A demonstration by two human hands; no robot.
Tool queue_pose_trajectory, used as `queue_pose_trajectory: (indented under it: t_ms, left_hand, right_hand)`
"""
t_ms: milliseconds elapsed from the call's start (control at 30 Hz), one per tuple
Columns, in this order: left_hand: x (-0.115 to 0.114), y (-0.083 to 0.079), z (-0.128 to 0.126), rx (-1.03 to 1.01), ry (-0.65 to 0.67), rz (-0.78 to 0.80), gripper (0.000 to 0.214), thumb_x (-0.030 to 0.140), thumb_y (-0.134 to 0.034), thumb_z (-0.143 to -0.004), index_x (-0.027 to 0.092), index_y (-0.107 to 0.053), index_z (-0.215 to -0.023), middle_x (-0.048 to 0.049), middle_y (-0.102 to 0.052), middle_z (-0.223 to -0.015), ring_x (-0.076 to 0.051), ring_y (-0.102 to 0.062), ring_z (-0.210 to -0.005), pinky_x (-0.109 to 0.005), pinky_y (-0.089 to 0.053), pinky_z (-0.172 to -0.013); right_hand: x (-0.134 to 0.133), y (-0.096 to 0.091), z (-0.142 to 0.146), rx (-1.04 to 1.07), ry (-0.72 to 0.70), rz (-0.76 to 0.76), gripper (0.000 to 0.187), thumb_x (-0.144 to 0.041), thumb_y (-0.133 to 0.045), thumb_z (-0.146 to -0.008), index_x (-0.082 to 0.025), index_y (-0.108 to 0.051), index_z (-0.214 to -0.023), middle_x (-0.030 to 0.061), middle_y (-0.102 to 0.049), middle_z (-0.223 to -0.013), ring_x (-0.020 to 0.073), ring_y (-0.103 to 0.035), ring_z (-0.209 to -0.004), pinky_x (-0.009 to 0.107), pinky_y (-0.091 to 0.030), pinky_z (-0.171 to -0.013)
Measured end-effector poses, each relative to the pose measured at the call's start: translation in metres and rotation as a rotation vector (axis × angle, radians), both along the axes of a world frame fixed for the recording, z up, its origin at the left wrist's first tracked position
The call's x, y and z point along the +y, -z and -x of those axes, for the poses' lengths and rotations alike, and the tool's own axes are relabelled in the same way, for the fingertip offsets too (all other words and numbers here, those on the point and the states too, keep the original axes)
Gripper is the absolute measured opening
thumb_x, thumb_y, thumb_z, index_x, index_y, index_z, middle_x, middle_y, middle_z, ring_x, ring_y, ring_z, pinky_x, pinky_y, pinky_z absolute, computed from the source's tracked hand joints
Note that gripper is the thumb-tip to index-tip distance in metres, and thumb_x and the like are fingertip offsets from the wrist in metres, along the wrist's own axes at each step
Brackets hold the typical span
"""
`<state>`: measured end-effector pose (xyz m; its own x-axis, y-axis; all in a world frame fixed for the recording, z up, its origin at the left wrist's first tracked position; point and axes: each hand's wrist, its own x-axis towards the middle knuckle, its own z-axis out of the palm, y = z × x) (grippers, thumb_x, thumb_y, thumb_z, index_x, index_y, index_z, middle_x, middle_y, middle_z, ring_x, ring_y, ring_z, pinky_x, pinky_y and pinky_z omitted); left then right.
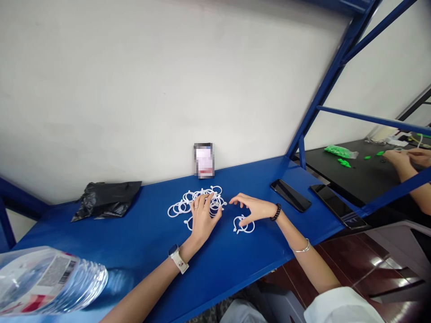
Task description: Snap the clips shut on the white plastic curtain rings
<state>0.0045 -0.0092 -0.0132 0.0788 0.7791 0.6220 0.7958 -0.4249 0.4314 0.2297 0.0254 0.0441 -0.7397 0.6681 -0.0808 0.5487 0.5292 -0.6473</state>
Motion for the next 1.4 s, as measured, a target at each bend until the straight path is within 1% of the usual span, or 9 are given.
queue_pose_trajectory:
  t_ms: [133, 267, 533, 767, 867, 1000, 1100, 1267, 1400]
  left_hand:
    - [0.001, 0.002, -0.001, 0.009, -0.051, 0.026, 0.043, 0.03, -0.052, -0.085, 0.022, -0.046, -0.127, -0.0126, -0.055, -0.119, -0.031, -0.046, -0.115, -0.052, -0.031, -0.095]
    - [0.001, 0.001, -0.001, 0.011, -0.031, 0.064, 0.045, 0.027, -0.05, -0.086, 0.021, -0.041, -0.13, -0.0139, -0.051, -0.125, -0.031, -0.043, -0.119, -0.051, -0.032, -0.095]
    - [-0.004, -0.005, -0.002, 0.035, 0.112, 0.001, 0.026, 0.019, -0.048, -0.086, 0.023, -0.052, -0.111, -0.0088, -0.057, -0.112, -0.026, -0.05, -0.109, -0.044, -0.034, -0.094]
    - [-0.004, -0.006, -0.002, 0.034, 0.189, -0.01, 0.02, 0.013, -0.047, -0.086, 0.021, -0.053, -0.103, -0.0068, -0.059, -0.105, -0.022, -0.052, -0.103, -0.04, -0.038, -0.088]
    - [-0.004, -0.005, -0.003, 0.028, 0.212, -0.031, 0.018, 0.012, -0.047, -0.086, 0.021, -0.053, -0.101, -0.006, -0.059, -0.102, -0.021, -0.052, -0.1, -0.039, -0.038, -0.087]
    - [-0.004, -0.005, -0.003, 0.019, 0.225, -0.052, 0.014, 0.016, -0.048, -0.088, 0.021, -0.054, -0.1, -0.0056, -0.059, -0.1, -0.021, -0.052, -0.099, -0.039, -0.038, -0.087]
    - [-0.004, -0.004, -0.002, 0.016, 0.25, -0.05, 0.013, 0.023, -0.052, -0.088, 0.021, -0.055, -0.1, -0.0061, -0.059, -0.102, -0.022, -0.053, -0.1, -0.04, -0.038, -0.088]
    - [-0.005, -0.006, -0.001, 0.032, 0.311, -0.035, 0.032, 0.038, -0.061, -0.082, 0.022, -0.055, -0.109, -0.0081, -0.059, -0.109, -0.026, -0.052, -0.107, -0.042, -0.037, -0.092]
    - [-0.004, -0.005, -0.002, 0.034, 0.33, -0.013, 0.04, 0.042, -0.062, -0.081, 0.023, -0.053, -0.115, -0.0087, -0.059, -0.112, -0.027, -0.051, -0.108, -0.042, -0.038, -0.092]
  right_hand:
    - [-0.001, 0.002, -0.002, -0.14, -0.11, 0.037, 0.075, -0.049, -0.078, -0.059, -0.026, -0.048, -0.125, 0.0057, -0.046, -0.115, 0.0246, -0.047, -0.109, 0.034, -0.043, -0.088]
    - [-0.003, 0.006, 0.008, -0.145, -0.142, -0.024, 0.047, -0.041, -0.074, -0.069, -0.024, -0.057, -0.109, 0.0041, -0.049, -0.106, 0.0235, -0.049, -0.104, 0.035, -0.043, -0.087]
    - [0.002, 0.01, 0.011, 0.004, 0.105, -0.199, 0.014, -0.028, -0.06, -0.083, -0.019, -0.059, -0.093, 0.0042, -0.059, -0.09, 0.0174, -0.055, -0.08, 0.029, -0.046, -0.072]
    - [0.004, 0.016, 0.013, -0.086, 0.146, -0.297, 0.017, -0.021, -0.063, -0.08, -0.019, -0.06, -0.097, 0.0042, -0.059, -0.086, 0.0197, -0.055, -0.084, 0.031, -0.046, -0.075]
    - [0.004, 0.017, 0.015, -0.118, 0.149, -0.337, 0.008, -0.017, -0.062, -0.081, -0.019, -0.061, -0.088, 0.0046, -0.059, -0.086, 0.0198, -0.055, -0.083, 0.031, -0.045, -0.073]
    - [0.002, 0.013, 0.018, 0.022, 0.167, -0.359, 0.004, -0.018, -0.06, -0.082, -0.019, -0.061, -0.086, 0.0036, -0.059, -0.083, 0.018, -0.055, -0.08, 0.029, -0.045, -0.071]
    - [-0.001, 0.009, 0.023, 0.269, 0.214, -0.292, 0.008, -0.026, -0.059, -0.085, -0.019, -0.061, -0.088, 0.0032, -0.06, -0.085, 0.0165, -0.057, -0.079, 0.029, -0.046, -0.072]
    - [-0.006, 0.01, 0.034, 0.682, 0.34, 0.065, 0.021, -0.039, -0.063, -0.082, -0.02, -0.058, -0.088, 0.0022, -0.064, -0.082, 0.0157, -0.061, -0.075, 0.03, -0.048, -0.072]
    - [-0.009, 0.02, 0.046, 0.889, 0.396, 0.293, 0.023, -0.04, -0.064, -0.081, -0.02, -0.054, -0.086, 0.0012, -0.065, -0.078, 0.0151, -0.063, -0.075, 0.032, -0.048, -0.078]
